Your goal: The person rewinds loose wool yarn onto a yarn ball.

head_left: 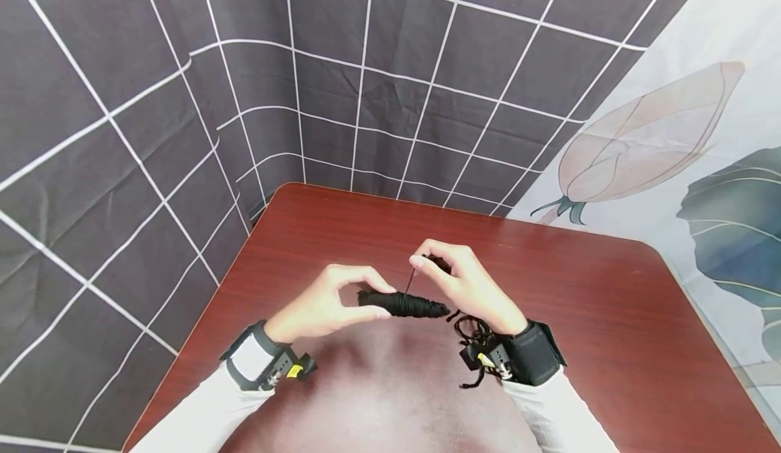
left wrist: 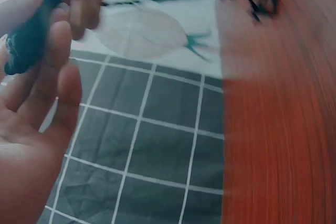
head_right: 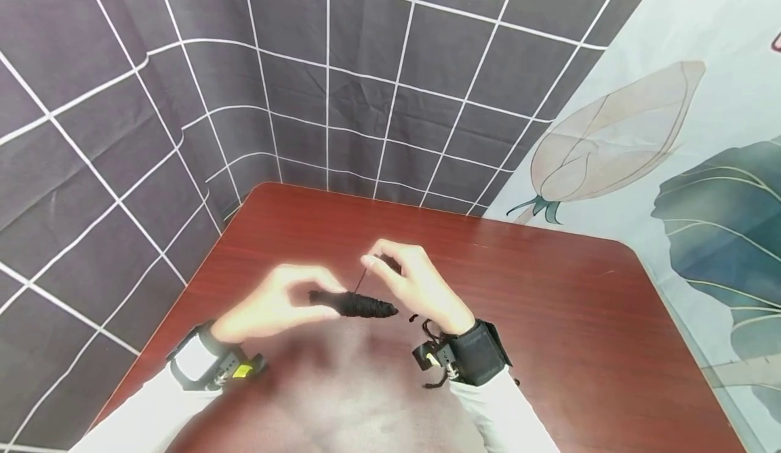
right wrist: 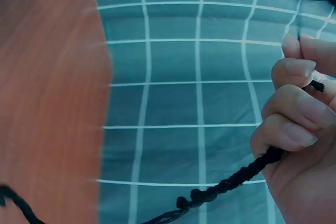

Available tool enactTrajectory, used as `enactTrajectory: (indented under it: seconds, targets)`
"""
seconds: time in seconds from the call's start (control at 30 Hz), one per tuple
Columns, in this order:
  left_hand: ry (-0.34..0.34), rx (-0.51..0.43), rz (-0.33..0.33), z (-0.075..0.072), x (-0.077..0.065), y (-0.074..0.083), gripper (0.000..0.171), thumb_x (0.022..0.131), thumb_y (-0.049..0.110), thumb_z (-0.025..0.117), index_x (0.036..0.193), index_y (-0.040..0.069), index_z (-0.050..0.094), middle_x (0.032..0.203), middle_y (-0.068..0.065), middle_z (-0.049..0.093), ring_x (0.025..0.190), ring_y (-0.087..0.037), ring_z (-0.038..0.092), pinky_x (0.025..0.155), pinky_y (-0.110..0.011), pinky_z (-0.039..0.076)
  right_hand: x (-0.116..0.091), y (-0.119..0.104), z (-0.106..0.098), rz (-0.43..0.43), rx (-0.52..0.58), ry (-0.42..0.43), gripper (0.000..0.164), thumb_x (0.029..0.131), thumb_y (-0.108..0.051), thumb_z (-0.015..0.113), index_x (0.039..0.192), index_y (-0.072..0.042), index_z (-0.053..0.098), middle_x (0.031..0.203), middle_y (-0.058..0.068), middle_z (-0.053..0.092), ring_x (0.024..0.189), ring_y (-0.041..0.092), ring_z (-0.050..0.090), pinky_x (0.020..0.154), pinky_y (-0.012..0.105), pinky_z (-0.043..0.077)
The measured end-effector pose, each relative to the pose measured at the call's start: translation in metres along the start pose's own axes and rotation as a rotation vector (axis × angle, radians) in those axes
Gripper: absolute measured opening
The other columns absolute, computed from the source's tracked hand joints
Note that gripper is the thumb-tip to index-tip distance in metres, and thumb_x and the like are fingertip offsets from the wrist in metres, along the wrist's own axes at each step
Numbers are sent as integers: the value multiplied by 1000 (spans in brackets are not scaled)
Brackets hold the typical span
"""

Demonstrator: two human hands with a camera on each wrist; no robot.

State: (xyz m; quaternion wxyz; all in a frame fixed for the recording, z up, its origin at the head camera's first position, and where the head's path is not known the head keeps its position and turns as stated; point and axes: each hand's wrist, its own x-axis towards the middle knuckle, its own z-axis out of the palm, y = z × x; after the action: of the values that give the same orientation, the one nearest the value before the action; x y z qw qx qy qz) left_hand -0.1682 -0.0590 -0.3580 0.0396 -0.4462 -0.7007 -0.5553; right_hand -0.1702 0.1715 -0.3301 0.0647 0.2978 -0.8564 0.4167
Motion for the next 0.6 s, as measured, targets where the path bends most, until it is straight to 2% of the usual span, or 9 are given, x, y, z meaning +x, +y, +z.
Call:
enactTrajectory:
  seconds: [0.1,0.2,0.3,0.37,0.47,0.53,0.6]
  targets:
    - [76,-102,28,-1,6,15,23,70,-3,75,91,1,67,84,-10,68,75,-17,60,65,-28,54,-2,9,13,28,132,-28,15,93,-9,52,81,-11,60,69,-1,51,62,13,46,56,25,39]
    - [199,-122,26,-1,11,19,23,70,-9,73,91,-6,64,88,-19,67,79,-20,62,67,-27,56,-9,13,27,51,199,-47,19,94,-4,48,80,-7,60,68,0,49,62,15,46,55,25,38]
    - [323,-37,-16,0,12,12,21,73,-4,73,92,-3,64,90,-16,68,78,-19,62,64,-24,56,-15,9,36,60,182,-74,22,97,-10,45,81,-9,60,64,-2,44,57,12,41,53,23,36]
    - [370,53,-44,1,10,-1,20,74,3,74,93,1,65,90,-12,69,73,-16,61,60,-26,55,-17,3,39,39,137,-90,25,98,-16,43,79,-13,58,63,-4,43,55,10,39,51,22,34]
    - [374,225,-73,2,4,-19,18,77,15,74,92,9,67,89,-3,69,66,-10,56,52,-29,50,-16,-7,35,-9,87,-91,25,98,-20,46,77,-14,58,64,-6,47,55,9,40,51,23,35]
    - [327,304,-72,3,0,-29,18,77,20,74,93,12,67,89,1,68,67,-8,54,52,-29,49,-13,-13,28,-38,41,-64,23,96,-20,48,76,-16,58,65,-6,50,55,8,41,49,23,35]
    - [248,347,-64,3,-2,-31,17,78,23,73,93,16,67,86,6,67,67,-4,52,52,-27,47,-9,-17,19,-46,-4,-27,21,95,-22,50,76,-17,58,64,-6,49,53,8,40,47,24,35]
